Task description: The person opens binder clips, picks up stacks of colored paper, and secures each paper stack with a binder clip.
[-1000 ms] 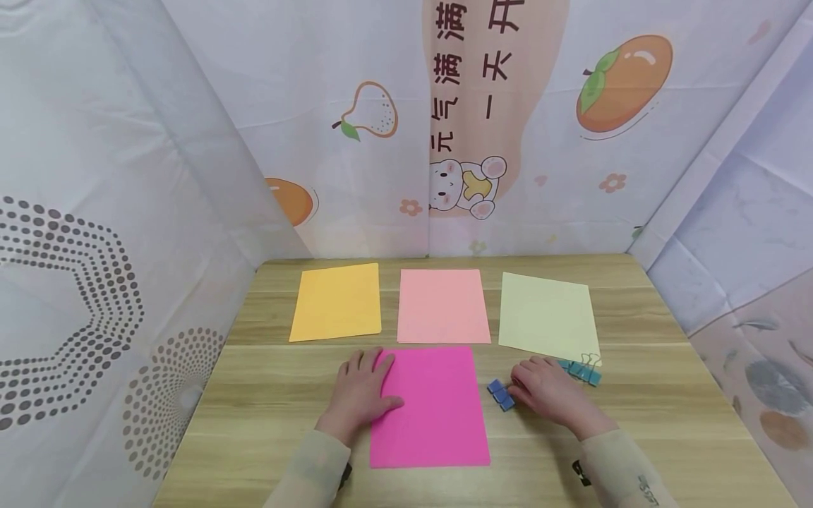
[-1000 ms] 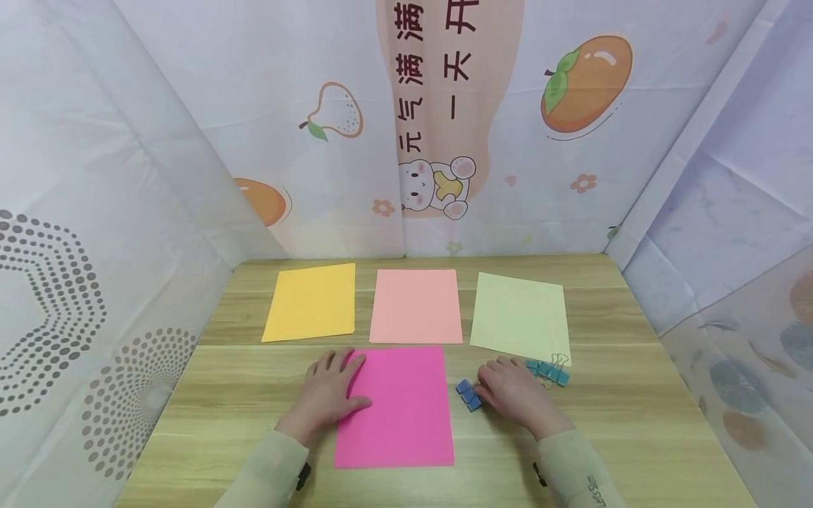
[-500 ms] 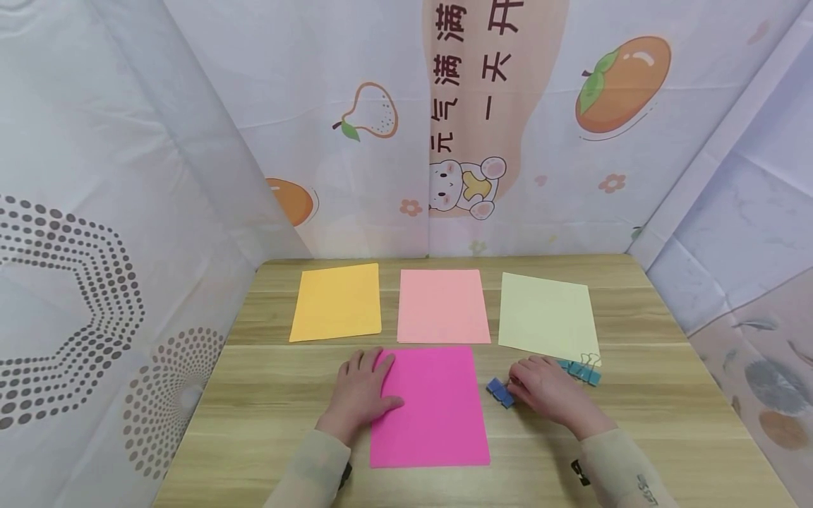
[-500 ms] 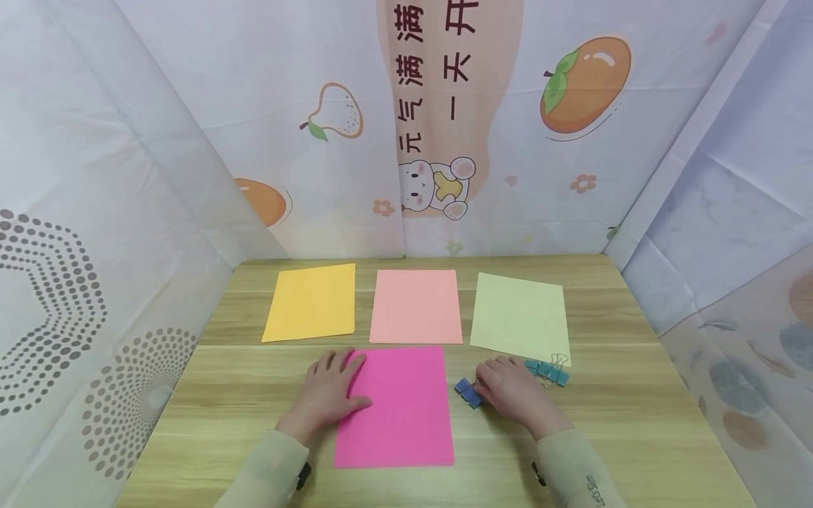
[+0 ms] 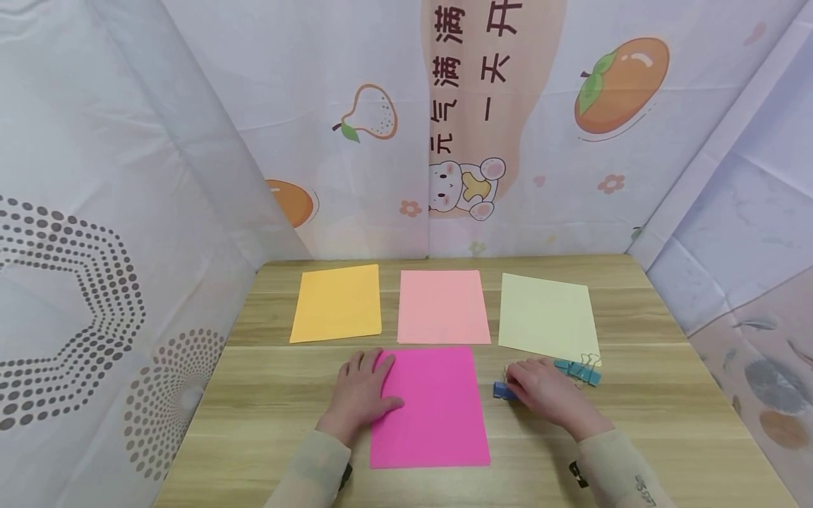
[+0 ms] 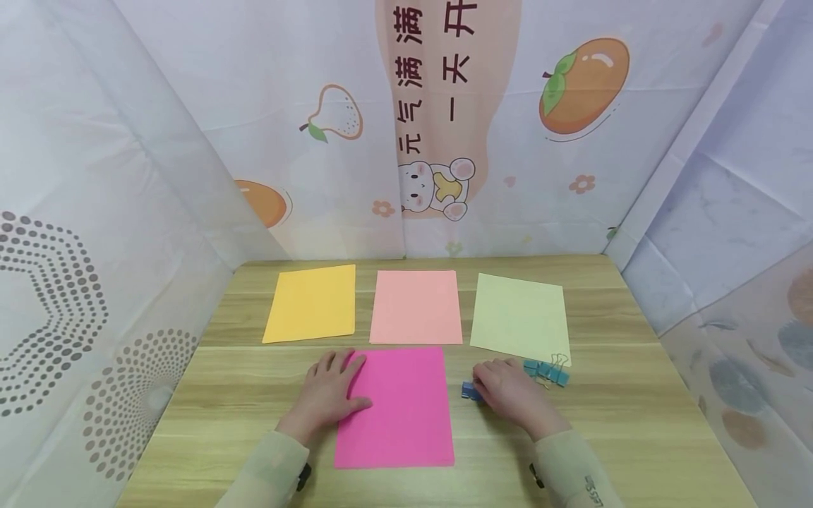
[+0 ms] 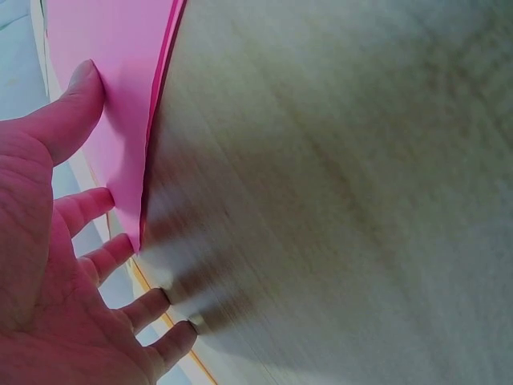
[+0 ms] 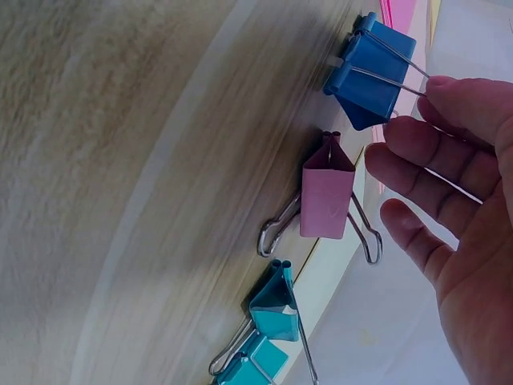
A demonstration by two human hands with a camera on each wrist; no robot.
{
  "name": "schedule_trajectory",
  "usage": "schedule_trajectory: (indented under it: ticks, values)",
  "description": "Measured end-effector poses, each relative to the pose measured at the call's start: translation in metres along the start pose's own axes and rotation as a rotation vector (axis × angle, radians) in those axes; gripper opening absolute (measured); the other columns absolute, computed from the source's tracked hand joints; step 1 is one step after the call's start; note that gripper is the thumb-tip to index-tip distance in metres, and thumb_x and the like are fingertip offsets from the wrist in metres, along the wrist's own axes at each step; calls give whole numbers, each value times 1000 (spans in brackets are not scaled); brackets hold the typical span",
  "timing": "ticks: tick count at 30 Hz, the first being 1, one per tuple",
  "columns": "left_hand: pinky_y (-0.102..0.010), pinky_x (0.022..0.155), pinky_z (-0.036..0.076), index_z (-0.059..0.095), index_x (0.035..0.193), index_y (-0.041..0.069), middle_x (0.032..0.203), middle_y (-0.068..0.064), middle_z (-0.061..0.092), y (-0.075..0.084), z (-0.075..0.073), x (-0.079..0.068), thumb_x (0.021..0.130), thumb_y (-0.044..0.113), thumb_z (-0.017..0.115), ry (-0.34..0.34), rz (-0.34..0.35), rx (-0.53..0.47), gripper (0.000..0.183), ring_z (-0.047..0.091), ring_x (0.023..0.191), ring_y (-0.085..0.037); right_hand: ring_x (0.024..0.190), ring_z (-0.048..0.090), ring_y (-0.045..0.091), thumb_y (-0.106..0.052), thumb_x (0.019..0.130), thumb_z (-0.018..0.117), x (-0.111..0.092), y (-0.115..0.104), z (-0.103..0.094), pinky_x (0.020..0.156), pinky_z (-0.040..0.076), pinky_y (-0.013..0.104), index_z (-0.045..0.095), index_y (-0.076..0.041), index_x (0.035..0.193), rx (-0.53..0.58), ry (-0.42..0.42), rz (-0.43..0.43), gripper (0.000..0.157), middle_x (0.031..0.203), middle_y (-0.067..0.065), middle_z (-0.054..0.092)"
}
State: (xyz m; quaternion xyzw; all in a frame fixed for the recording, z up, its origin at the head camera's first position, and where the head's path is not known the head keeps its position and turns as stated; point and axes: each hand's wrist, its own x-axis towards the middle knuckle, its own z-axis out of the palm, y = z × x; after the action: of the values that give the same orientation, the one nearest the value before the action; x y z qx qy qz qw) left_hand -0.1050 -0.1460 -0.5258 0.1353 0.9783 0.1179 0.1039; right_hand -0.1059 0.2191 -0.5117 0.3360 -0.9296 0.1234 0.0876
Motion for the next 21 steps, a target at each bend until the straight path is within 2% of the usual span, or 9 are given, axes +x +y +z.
schedule_trajectory:
  ticks: [12, 21]
  values:
    - [-65, 114, 28, 46, 154, 14, 159, -16, 36, 0, 1, 0, 86, 55, 75, 4, -3, 9, 84, 29, 145, -49, 70, 57, 10, -10, 85, 82, 0, 0, 2, 79, 52, 43, 57, -17, 83, 3, 36, -22, 26, 75, -11, 59]
    - [-65, 115, 26, 44, 155, 14, 160, -17, 35, 0, 1, 0, 87, 53, 75, -3, -4, -15, 84, 26, 146, -49, 73, 62, 11, -8, 86, 80, 1, -2, 0, 78, 52, 42, 62, -18, 84, 33, 31, 22, 21, 75, -11, 62]
